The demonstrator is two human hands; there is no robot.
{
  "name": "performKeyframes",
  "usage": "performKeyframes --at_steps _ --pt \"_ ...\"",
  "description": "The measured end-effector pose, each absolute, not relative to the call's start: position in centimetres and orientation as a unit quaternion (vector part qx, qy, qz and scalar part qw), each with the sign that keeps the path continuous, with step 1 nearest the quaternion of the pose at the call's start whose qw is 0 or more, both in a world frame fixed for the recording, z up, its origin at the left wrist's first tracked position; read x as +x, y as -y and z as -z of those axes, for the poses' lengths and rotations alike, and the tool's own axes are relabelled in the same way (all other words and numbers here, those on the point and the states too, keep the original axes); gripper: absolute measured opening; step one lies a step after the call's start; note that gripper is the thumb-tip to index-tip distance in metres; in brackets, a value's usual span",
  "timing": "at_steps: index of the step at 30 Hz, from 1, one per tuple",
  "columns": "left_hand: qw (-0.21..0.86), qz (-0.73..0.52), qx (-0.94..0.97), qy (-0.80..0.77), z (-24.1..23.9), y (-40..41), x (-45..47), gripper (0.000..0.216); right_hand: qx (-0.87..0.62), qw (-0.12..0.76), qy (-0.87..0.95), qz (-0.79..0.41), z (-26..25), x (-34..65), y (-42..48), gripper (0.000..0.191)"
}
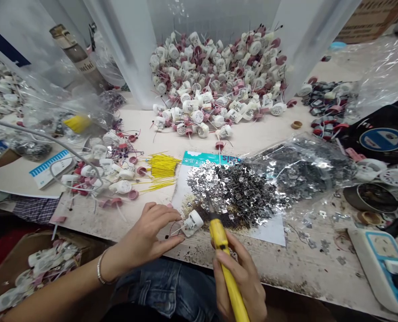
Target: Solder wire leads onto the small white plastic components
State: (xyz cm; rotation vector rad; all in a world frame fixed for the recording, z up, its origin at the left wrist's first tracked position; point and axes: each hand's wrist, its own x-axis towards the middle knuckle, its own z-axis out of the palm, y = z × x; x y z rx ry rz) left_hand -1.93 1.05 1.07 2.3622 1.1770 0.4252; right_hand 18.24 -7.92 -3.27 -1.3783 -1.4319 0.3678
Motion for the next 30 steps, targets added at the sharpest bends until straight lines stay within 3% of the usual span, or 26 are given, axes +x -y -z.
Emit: performKeyframes --at_steps 2,6,13,15,19,22,26,30 --pt "0.177 -0.148 0.893 -0.387 -1.4 -0.8 -2.3 0.026 -0.558 0.551 0.602 -0.151 3.9 17.5 6.1 0.015" --pt "0.087 -0.11 0.933 -0.333 -0.9 -0.5 -2.8 0.016 -0.53 0.547 0.639 -0.106 5.4 16.1 3.3 0.017" --pt "0.233 -0.153 0.85 -0.447 0.3 -2.6 -1.4 0.011 -0.496 0.538 0.674 -0.101 5.6 15.9 3.9 0.02" --pt "0.216 -0.114 0.842 -0.481 0.5 -3.4 -0.5 0.009 -0.505 0.544 0.658 -0.131 5.3 16.4 4.9 0.022" --pt "0.19 -0.017 0.849 -0.493 0.5 -4.2 0.7 0.019 -0.531 0.549 0.635 -0.12 4.7 18.0 7.1 0.046" --pt "0.216 -0.016 0.834 -0.508 0.4 -4.4 0.9 0.019 -0.55 0.501 0.661 -0.096 3.8 19.1 8.3 0.041" --pt "0.196 -0.035 0.822 -0.533 0.9 -4.3 1.0 0.018 -0.571 0.511 0.631 -0.122 3.2 19.4 8.8 0.034" --pt "0.175 -0.032 0.825 -0.537 1.3 -4.2 1.3 0.018 -0.54 0.492 0.668 -0.141 3.7 19.3 8.6 0.04"
